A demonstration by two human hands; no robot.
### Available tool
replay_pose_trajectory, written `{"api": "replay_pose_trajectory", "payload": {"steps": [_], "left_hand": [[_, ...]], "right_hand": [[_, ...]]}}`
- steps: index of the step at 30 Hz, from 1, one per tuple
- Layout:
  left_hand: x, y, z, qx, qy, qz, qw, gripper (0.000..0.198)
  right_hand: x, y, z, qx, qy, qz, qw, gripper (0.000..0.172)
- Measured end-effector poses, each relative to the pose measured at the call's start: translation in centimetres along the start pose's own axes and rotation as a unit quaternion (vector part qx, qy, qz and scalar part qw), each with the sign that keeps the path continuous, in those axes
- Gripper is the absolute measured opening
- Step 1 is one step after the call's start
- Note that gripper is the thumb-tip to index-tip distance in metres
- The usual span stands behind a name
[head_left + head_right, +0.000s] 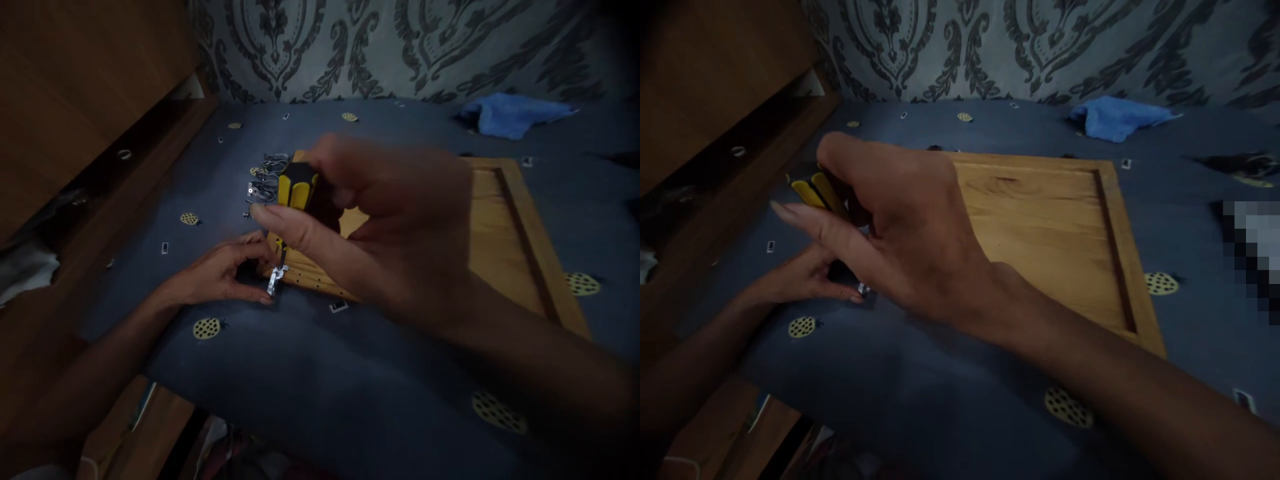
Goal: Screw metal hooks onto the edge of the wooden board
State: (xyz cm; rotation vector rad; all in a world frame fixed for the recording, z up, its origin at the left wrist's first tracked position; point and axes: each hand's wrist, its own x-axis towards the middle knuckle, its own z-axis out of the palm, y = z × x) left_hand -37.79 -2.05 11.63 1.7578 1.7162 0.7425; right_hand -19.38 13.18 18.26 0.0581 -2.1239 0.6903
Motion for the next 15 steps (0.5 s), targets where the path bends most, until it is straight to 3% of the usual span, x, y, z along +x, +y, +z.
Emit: {"api": "replay_pose_trajectory", "payload": {"steps": [7,15], "left_hand": [[-0.07,-0.18,-0.04,0.021,-0.004,-0.012,1.000,0.053],[-0.06,0.08,-0.26,0.022,-0.005,-0.011,1.000,0.051]], "right_hand": [[-0.66,0.61,0.87,0.030,-0.060,0.044,0.997,0.040],[-0.65,0.84,1.19,0.018,-0.068,0.047,0.996,0.038]]}}
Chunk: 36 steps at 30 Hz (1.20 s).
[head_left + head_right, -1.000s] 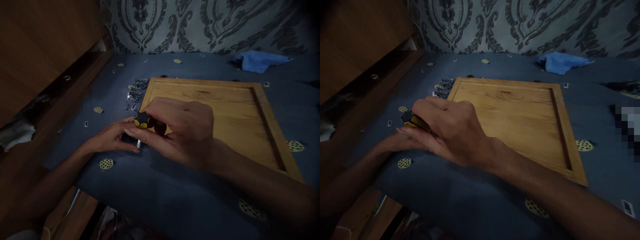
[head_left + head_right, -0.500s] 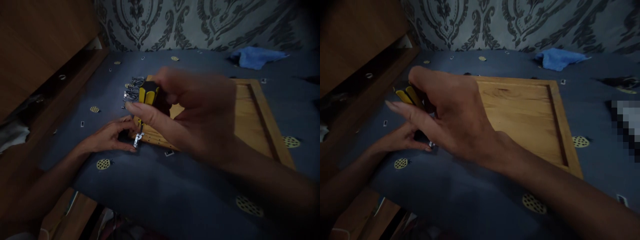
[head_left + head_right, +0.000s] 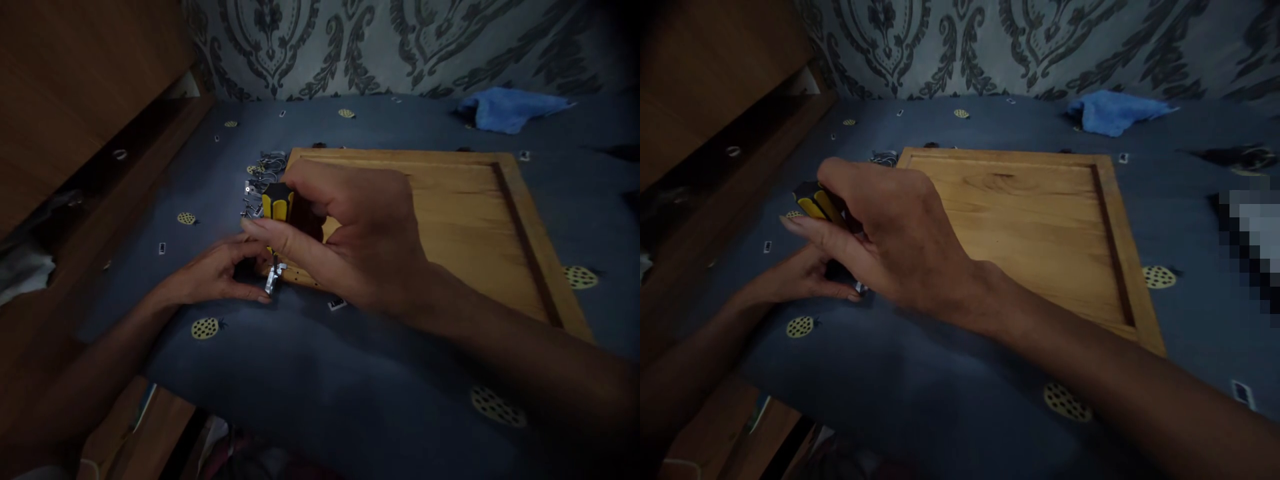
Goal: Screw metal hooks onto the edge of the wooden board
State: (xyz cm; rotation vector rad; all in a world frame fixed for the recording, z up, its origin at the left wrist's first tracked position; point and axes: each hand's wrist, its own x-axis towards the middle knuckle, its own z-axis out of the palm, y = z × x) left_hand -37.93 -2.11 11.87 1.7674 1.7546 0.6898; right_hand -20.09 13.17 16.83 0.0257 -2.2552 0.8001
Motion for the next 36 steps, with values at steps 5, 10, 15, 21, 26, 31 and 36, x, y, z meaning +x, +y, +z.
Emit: {"api": "replay_pose_trajectory", "payload": {"steps": [5,10,15,21,26,31,36], "left_hand": [[-0.1,-0.1,0.0,0.000,-0.003,-0.008,1.000,0.051],[-0.1,-0.5,0.2,-0.004,0.010,-0.007,1.000,0.055],[-0.1,0.1,0.2,-0.009,0.018,-0.001,1.000,0.058],[0.0,0.2,0.4,0.016,0.022,-0.009,1.000,0.053],[-0.1,-0.2,0.1,-0.007,0.030,0.033,0.999,0.048],[-0.4,1.4,-1.1,-0.063,0.212,0.130,0.967,0.041],[0.2,6.0,-1.6,-0.104,0.332,0.177,0.921,0.033]], "right_hand": [[0.0,0.2,0.1,0.016,-0.007,-0.002,1.000,0.038],[0.0,0.2,0.0,0.030,-0.010,-0.023,0.999,0.039],[-0.1,0.2,0.2,0.026,-0.016,-0.062,0.998,0.036],[-0.2,0.5,0.6,0.031,-0.005,-0.094,0.995,0.037],[0.0,0.5,0.8,0.053,-0.009,-0.085,0.995,0.039],[-0.1,0.5,0.9,0.073,0.000,-0.046,0.996,0.041],[-0.5,0.5,1.0,0.073,-0.002,-0.012,0.997,0.029]]}}
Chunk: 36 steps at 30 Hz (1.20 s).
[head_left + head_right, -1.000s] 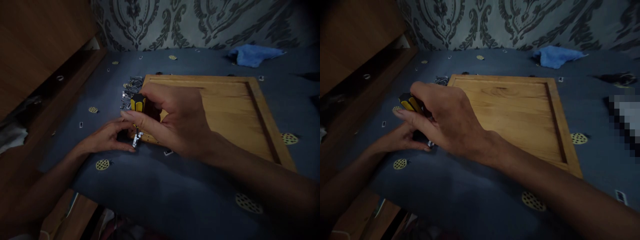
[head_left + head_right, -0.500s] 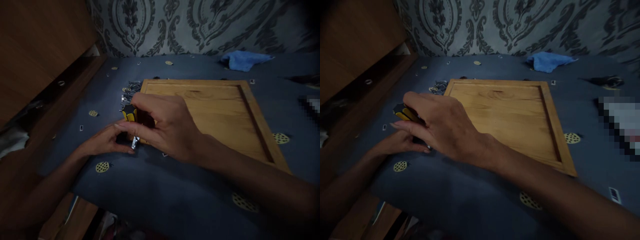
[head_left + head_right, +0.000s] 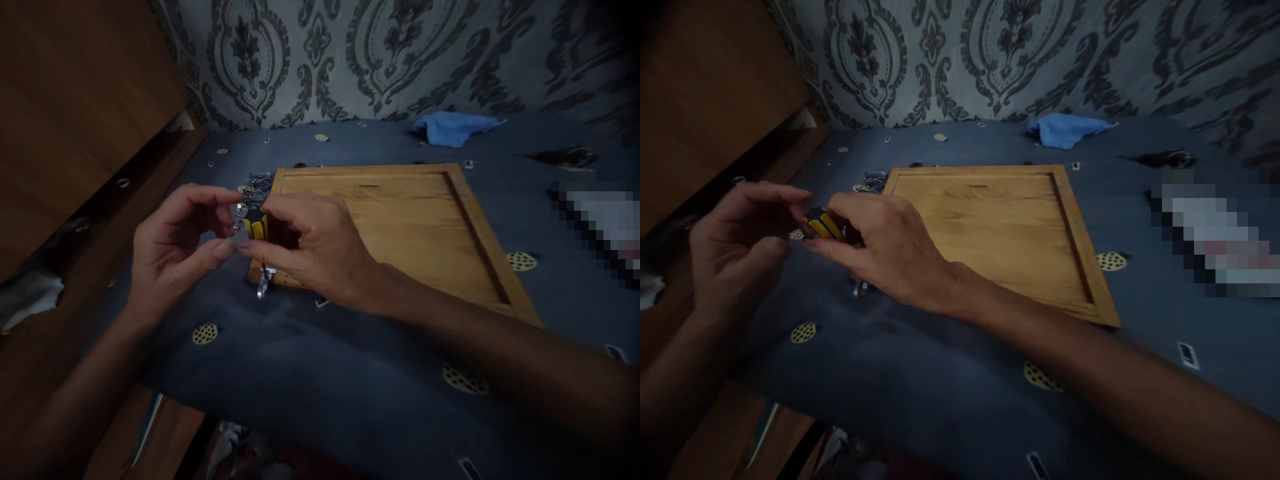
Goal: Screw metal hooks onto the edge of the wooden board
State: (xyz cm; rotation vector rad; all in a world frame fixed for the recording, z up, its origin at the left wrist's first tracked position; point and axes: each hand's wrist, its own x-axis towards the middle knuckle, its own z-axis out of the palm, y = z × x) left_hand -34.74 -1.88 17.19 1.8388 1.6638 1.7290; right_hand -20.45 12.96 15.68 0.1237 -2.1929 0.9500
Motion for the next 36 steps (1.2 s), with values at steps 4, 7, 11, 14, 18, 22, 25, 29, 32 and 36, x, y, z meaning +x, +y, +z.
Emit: {"api": "replay_pose_trajectory", "payload": {"steps": [4,7,11,14,18,22,25,29,32,36], "left_hand": [[1.0,1.7,1.3,0.082,0.002,0.028,0.996,0.022],[1.3,1.7,1.5,0.122,0.009,0.024,0.992,0.018],[1.2,1.5,1.3,0.138,0.014,0.027,0.990,0.013],[1.0,1.6,1.3,0.144,0.027,0.002,0.989,0.015],[0.7,1.7,1.5,0.162,0.038,-0.031,0.986,0.014],[0.9,1.1,1.5,0.174,0.042,-0.015,0.984,0.015],[1.1,0.5,1.3,0.135,0.051,0.020,0.989,0.017],[1.1,0.1,1.1,0.065,0.049,0.029,0.996,0.020],[1.0,0.2,0.8,0.031,0.036,0.018,0.999,0.021],[1.1,0.0,0.4,0.020,0.019,0.021,0.999,0.021]], "right_hand": [[0.2,-0.3,0.3,0.020,0.019,0.009,1.000,0.033],[0.3,-0.5,0.3,0.027,0.017,0.038,0.999,0.032],[-1.4,0.1,-0.1,-0.004,-0.039,0.077,0.996,0.024],[-4.0,1.0,-0.1,-0.077,-0.089,0.101,0.988,0.038],[-6.5,1.9,0.5,-0.151,-0.157,0.112,0.969,0.031],[-6.9,2.4,1.1,-0.144,-0.160,0.093,0.972,0.018],[-7.0,2.6,1.1,-0.137,-0.148,0.074,0.977,0.018],[-7.3,2.6,0.9,-0.134,-0.140,0.071,0.978,0.018],[-7.2,2.5,0.9,-0.130,-0.138,0.074,0.979,0.019],[-7.2,2.5,0.9,-0.126,-0.137,0.075,0.980,0.017]]}}
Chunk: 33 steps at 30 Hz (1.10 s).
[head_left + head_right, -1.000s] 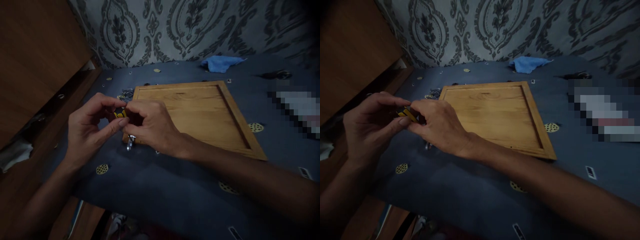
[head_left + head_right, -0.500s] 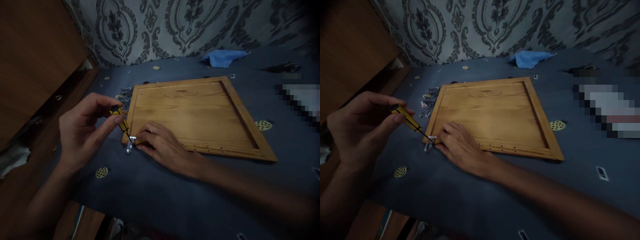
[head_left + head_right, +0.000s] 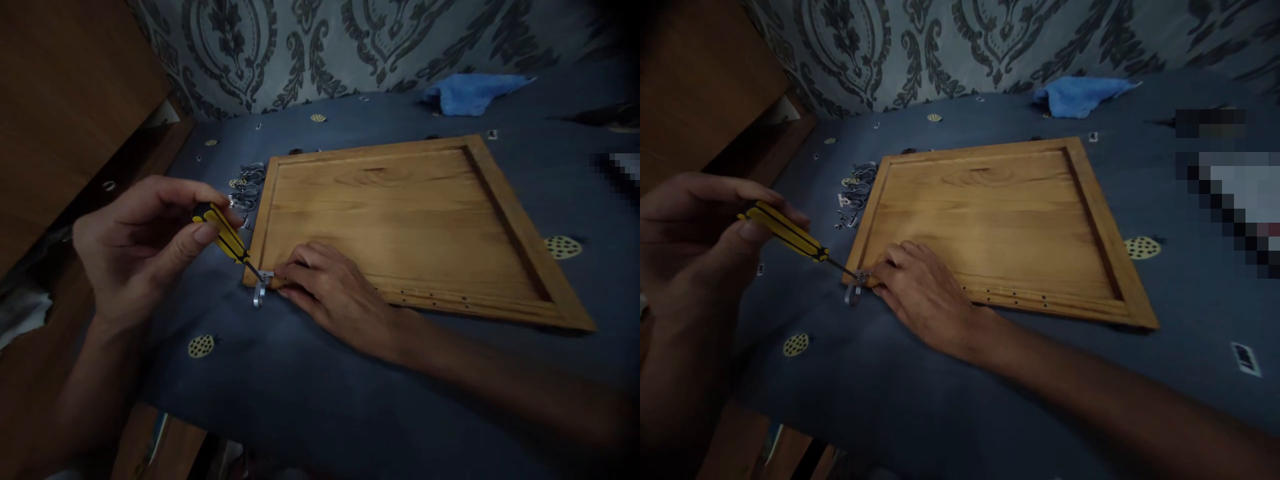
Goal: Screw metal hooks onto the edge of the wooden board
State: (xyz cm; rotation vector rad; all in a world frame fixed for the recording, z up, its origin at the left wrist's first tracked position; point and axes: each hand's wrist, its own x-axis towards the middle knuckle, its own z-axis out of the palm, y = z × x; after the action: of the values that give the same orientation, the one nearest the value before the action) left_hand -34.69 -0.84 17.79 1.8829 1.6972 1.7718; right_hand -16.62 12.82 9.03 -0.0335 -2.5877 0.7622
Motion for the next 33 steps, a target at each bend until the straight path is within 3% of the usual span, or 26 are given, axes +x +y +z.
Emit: {"api": "replay_pose_trajectory", "payload": {"steps": [12,16,24,26,31,33], "left_hand": [[0.6,-0.3,-0.7,-0.021,-0.075,0.027,0.997,0.022],[0.3,-0.5,-0.5,-0.011,-0.044,0.014,0.999,0.021],[-0.3,-1.3,-0.2,-0.009,-0.044,0.060,0.997,0.033],[-0.3,-1.1,0.0,0.009,-0.021,0.062,0.998,0.031],[-0.4,-0.5,0.2,0.061,0.129,0.050,0.989,0.022],[-0.4,-0.7,0.0,0.064,0.132,0.055,0.988,0.022]], "right_hand": [[0.0,0.1,0.1,-0.015,0.010,-0.013,1.000,0.016],[0.0,0.0,0.2,-0.020,0.007,-0.008,1.000,0.016],[0.0,0.1,0.2,-0.024,0.001,-0.008,1.000,0.017],[0.0,0.1,0.2,-0.019,0.001,-0.009,1.000,0.017],[-0.1,0.0,0.2,-0.015,0.006,-0.009,1.000,0.017],[-0.1,0.0,0.2,-0.018,0.006,-0.009,1.000,0.017]]}}
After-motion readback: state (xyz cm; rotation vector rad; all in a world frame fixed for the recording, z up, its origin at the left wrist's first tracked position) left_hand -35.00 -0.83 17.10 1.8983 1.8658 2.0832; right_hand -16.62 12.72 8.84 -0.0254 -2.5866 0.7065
